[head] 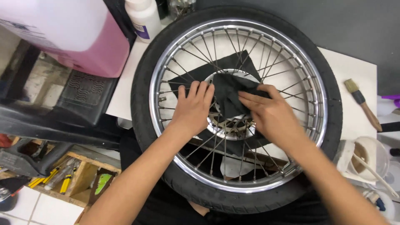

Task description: The person cleans the hub of a motorcycle wheel using a black cloth and a small brush. They wipe the central hub area, then use the brush to clean the crevices, and finally wipe the hub again with the cloth.

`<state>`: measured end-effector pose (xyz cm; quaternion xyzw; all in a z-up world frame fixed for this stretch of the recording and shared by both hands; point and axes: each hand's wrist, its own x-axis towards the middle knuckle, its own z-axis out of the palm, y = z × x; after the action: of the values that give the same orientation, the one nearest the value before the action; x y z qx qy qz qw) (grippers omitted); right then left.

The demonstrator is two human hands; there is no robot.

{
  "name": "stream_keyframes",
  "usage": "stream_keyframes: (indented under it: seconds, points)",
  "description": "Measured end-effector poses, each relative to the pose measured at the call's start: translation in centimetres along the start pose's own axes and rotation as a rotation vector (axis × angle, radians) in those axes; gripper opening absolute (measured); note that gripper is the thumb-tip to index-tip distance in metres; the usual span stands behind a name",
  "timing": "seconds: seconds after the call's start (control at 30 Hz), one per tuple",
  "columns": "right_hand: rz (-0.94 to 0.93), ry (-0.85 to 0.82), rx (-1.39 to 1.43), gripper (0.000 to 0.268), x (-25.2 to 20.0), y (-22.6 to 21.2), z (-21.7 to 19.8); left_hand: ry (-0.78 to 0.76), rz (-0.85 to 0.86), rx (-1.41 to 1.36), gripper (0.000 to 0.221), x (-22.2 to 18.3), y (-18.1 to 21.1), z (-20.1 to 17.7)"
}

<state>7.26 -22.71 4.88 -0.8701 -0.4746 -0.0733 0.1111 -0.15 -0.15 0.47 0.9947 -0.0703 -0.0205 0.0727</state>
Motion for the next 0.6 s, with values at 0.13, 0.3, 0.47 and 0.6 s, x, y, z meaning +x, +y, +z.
stream_keyframes:
  seconds: [0.13,0.3,0.47,0.6]
  points:
    - [-0.070,0.023,-0.240,0.032,1.1,2.2,1.8,-0.012,-0.003,0.017,0.076,0.2,-0.1,0.1]
    - [-0.021,-0.085,0.119,0.030,1.4,1.8,-1.8,-0.059,-0.027,-0.016,0.081,0.1,0.0,-0.4]
    - [0.781,0.281,1.262,0.007,0.8,8.1,-1.6,-0.077,-0.031,0.045,0.094,0.6,-0.3,0.7]
    - [1.139,0.464,1.769,0.008,0.6,6.0,-2.2,-0.127,-0.054,0.133,0.111,1.2,-0.4,1.6]
